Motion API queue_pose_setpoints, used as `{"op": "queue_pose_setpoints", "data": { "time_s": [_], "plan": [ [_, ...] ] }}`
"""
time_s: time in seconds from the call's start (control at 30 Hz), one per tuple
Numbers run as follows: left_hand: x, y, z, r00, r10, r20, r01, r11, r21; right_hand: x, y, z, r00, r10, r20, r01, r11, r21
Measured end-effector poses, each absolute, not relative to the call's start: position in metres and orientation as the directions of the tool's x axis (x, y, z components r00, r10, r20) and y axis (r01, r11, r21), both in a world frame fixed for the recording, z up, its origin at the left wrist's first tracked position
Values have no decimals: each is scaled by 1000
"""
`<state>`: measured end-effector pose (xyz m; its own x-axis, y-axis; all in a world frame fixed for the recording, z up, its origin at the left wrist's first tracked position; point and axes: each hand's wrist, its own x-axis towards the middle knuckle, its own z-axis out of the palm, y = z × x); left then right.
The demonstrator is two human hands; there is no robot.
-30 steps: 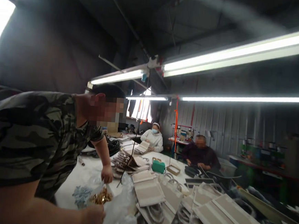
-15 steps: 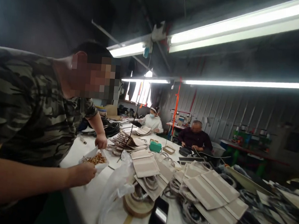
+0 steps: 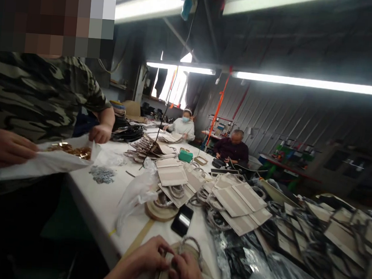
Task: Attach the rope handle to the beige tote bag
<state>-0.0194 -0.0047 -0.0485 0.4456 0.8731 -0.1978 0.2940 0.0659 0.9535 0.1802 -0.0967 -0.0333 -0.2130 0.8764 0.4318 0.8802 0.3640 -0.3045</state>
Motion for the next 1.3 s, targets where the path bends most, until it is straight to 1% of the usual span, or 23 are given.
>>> {"op": "queue_pose_setpoints", "data": {
  "time_s": [0.07, 0.17, 0.23, 0.37, 0.5, 0.73, 0.9, 1.07, 1.2, 1.3],
  "plan": [
    [-17, -9, -45, 443, 883, -153, 287, 22, 958, 181, -101, -31, -207, 898, 388, 872, 349, -343],
    [-15, -9, -48, 408, 898, -164, 333, 21, 943, 180, -100, -30, -207, 898, 389, 878, 346, -331],
    [-16, -9, -46, 409, 895, -178, 357, 22, 934, 176, -103, -24, -199, 901, 386, 870, 344, -354],
    [-19, -14, -25, 510, 840, -186, 345, -2, 939, 161, -121, 9, -116, 941, 317, 830, 267, -489],
    [-22, -13, -10, 564, 806, -177, 320, -16, 947, 155, -125, 29, -130, 952, 278, 806, 265, -529],
    [-27, -14, -3, 588, 794, -150, 286, -30, 958, 159, -122, 25, -162, 944, 287, 784, 300, -544],
    [-27, -18, 2, 576, 790, -210, 261, 65, 963, 160, -122, 25, -171, 941, 291, 782, 309, -542],
    [-27, -21, 6, 532, 813, -236, 286, 90, 954, 160, -123, 26, -183, 932, 312, 770, 333, -545],
    [-26, -21, 11, 540, 800, -262, 261, 136, 956, 161, -124, 25, -173, 936, 308, 763, 325, -559],
    [-27, -20, 15, 539, 793, -284, 282, 148, 948, 161, -123, 27, -160, 938, 307, 762, 315, -566]
  ]
}}
